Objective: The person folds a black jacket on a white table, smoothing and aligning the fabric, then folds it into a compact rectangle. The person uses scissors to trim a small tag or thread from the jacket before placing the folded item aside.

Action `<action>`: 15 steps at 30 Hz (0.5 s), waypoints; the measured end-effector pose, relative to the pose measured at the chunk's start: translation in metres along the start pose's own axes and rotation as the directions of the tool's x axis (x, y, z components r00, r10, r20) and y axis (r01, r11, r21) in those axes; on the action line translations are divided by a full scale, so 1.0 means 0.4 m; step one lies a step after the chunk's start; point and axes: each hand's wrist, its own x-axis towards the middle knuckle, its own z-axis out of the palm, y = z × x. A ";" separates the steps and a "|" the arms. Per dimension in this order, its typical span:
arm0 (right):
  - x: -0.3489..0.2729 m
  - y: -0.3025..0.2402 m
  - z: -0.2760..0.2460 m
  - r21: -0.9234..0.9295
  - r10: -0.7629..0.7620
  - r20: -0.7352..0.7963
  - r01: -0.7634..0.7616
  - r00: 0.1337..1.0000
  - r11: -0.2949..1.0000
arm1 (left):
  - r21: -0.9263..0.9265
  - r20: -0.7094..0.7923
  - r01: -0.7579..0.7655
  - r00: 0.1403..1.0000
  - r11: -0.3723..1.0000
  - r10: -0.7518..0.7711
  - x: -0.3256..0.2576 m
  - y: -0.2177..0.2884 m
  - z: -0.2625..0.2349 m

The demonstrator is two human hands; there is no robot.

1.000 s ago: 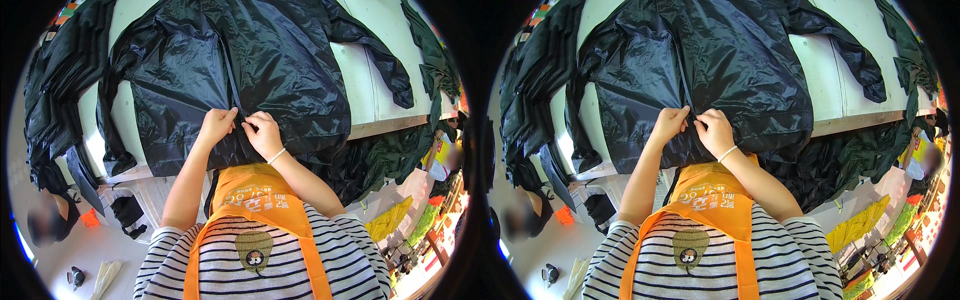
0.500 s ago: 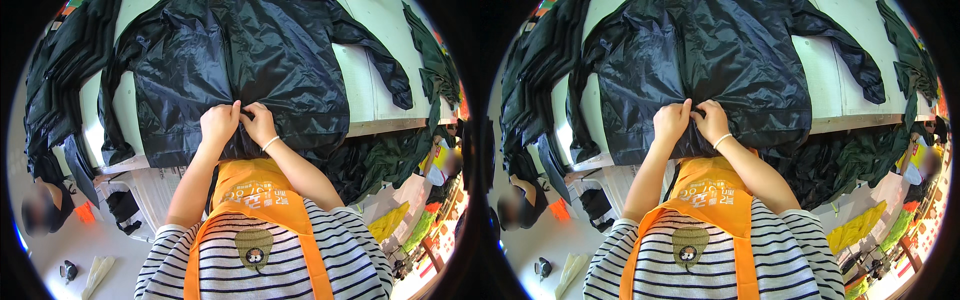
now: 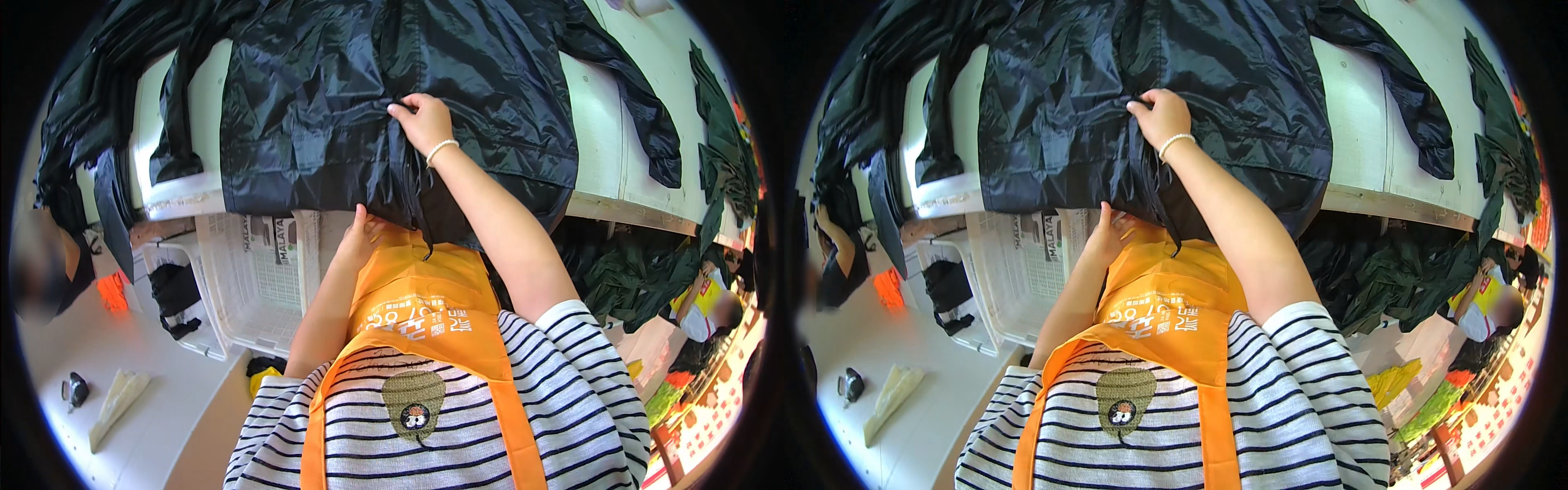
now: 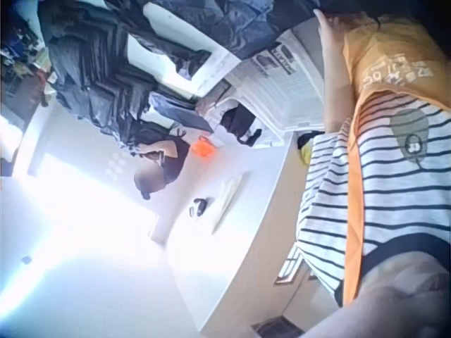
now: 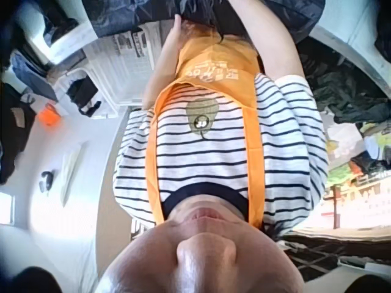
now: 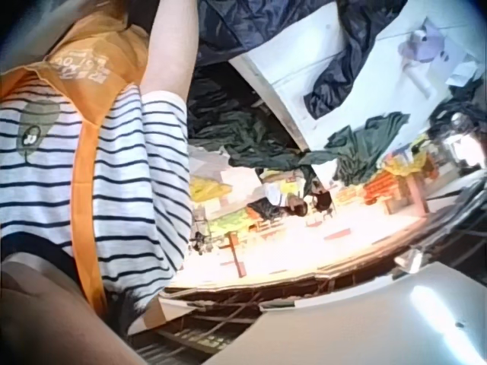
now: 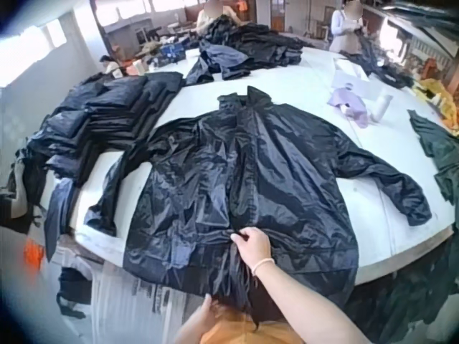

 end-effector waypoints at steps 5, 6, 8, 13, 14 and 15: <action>-0.039 -0.017 -0.062 0.101 0.090 0.155 -0.107 0.984 0.989 | -0.267 0.162 0.095 0.985 0.959 -0.052 -0.053 -0.053 0.005; -0.072 -0.022 -0.089 0.036 0.116 0.221 -0.127 0.968 0.991 | -0.336 0.153 0.100 0.987 0.937 -0.051 -0.090 -0.050 0.011; -0.185 0.013 -0.125 0.062 0.027 0.217 -0.042 0.976 0.997 | -0.259 0.142 0.160 0.982 0.952 -0.126 -0.102 -0.093 -0.031; -0.448 0.023 -0.191 0.031 0.255 0.180 -0.264 0.950 0.964 | -0.265 0.468 0.370 0.857 0.891 -0.217 -0.119 -0.062 -0.086; -0.481 0.009 -0.199 -0.016 0.313 0.160 -0.315 0.936 0.949 | -0.290 0.422 0.395 0.870 0.872 -0.254 -0.147 -0.041 -0.049; -0.513 0.005 -0.198 -0.044 0.346 0.125 -0.343 0.930 0.938 | -0.256 0.417 0.378 0.873 0.890 -0.251 -0.157 -0.036 -0.033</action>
